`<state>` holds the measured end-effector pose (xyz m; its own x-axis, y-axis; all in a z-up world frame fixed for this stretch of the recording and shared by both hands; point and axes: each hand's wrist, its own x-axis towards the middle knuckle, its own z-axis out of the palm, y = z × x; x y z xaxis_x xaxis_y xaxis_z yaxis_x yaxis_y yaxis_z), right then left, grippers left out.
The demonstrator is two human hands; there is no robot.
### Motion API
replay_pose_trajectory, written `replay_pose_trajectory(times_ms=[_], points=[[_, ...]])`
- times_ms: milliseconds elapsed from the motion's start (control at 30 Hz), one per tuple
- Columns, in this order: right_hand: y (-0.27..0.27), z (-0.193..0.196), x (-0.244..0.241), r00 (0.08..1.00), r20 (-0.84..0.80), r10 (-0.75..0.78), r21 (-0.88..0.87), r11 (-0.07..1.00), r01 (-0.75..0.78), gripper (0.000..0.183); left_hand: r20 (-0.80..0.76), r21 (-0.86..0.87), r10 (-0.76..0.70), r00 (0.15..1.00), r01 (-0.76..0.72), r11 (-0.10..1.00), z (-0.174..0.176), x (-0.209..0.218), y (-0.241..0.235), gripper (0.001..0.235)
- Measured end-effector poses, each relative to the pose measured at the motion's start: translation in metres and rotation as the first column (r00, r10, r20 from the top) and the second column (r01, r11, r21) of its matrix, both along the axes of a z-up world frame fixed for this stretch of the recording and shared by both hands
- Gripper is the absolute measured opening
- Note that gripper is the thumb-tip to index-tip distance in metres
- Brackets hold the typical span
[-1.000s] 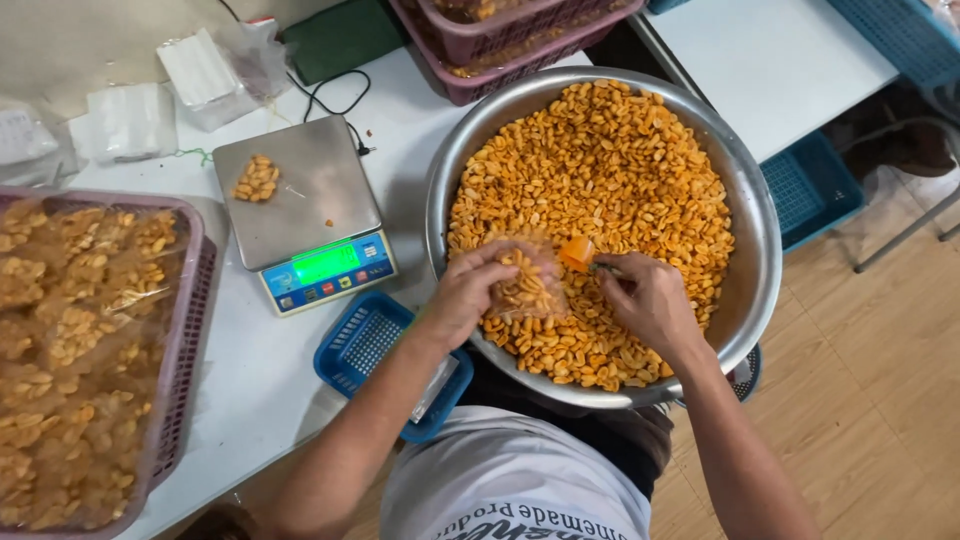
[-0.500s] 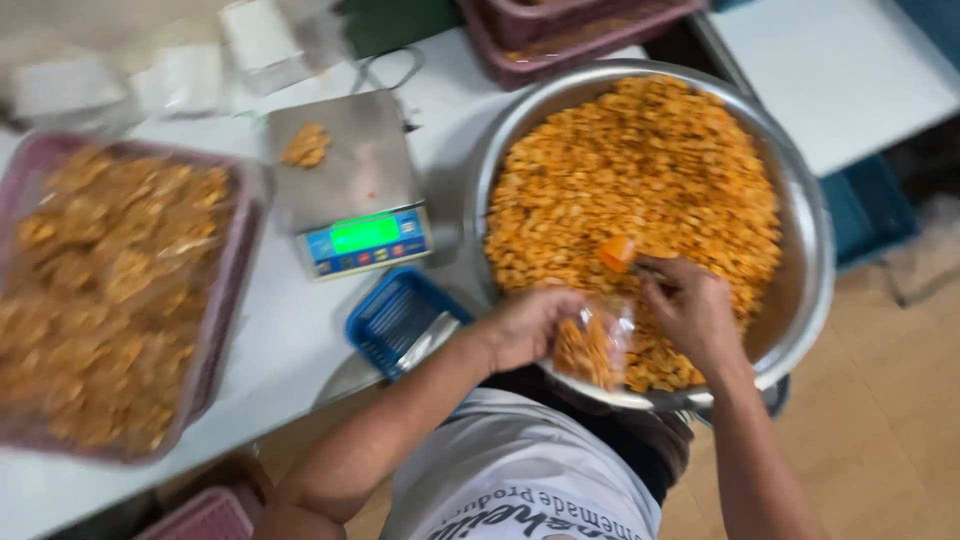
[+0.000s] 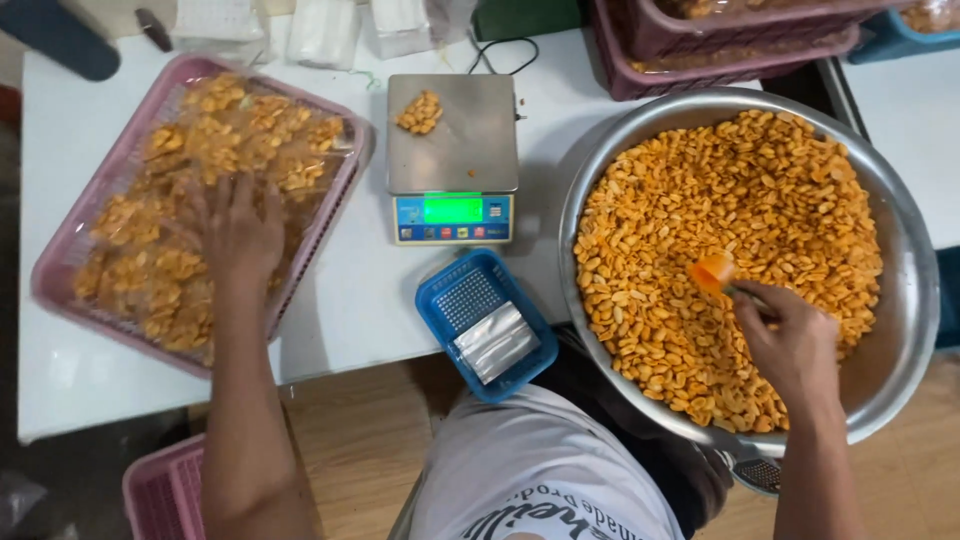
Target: The person scoops orange snack pieces from a large metal bowl into small plastic bags using a small orange scoop. Each filled bag is placed on a digital scale to check weight, then set aside in a pink basket. The process repeats continuously throughout the clip.
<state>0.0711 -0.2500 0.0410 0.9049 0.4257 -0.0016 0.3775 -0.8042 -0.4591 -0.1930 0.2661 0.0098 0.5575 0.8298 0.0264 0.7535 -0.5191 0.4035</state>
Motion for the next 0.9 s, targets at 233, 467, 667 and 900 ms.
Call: replay_pose_trajectory(times_ms=[233, 467, 667, 900], points=[[0.013, -0.087, 0.110, 0.962, 0.228, 0.151, 0.009, 0.987, -0.157, 0.027, 0.201, 0.374, -0.586, 0.785, 0.492, 0.786, -0.163, 0.049, -0.121, 0.027], [0.060, -0.161, 0.164, 0.757, 0.645, 0.104, -0.076, 0.995, -0.072, 0.014, -0.306, -0.424, -0.589, 0.748, 0.447, 0.788, -0.152, 0.079, -0.183, 0.049], [0.063, -0.066, 0.091, 0.927, -0.183, 0.327, 0.116, 0.944, -0.310, 0.023, -0.252, -0.447, -0.545, 0.799, 0.403, 0.798, -0.122, 0.074, -0.173, 0.037], [0.037, -0.068, 0.077, 0.608, -0.768, 0.203, 0.404, 0.890, 0.213, 0.034, 0.563, -0.804, 0.113, 0.819, 0.510, 0.306, -0.055, 0.112, -0.203, 0.020]])
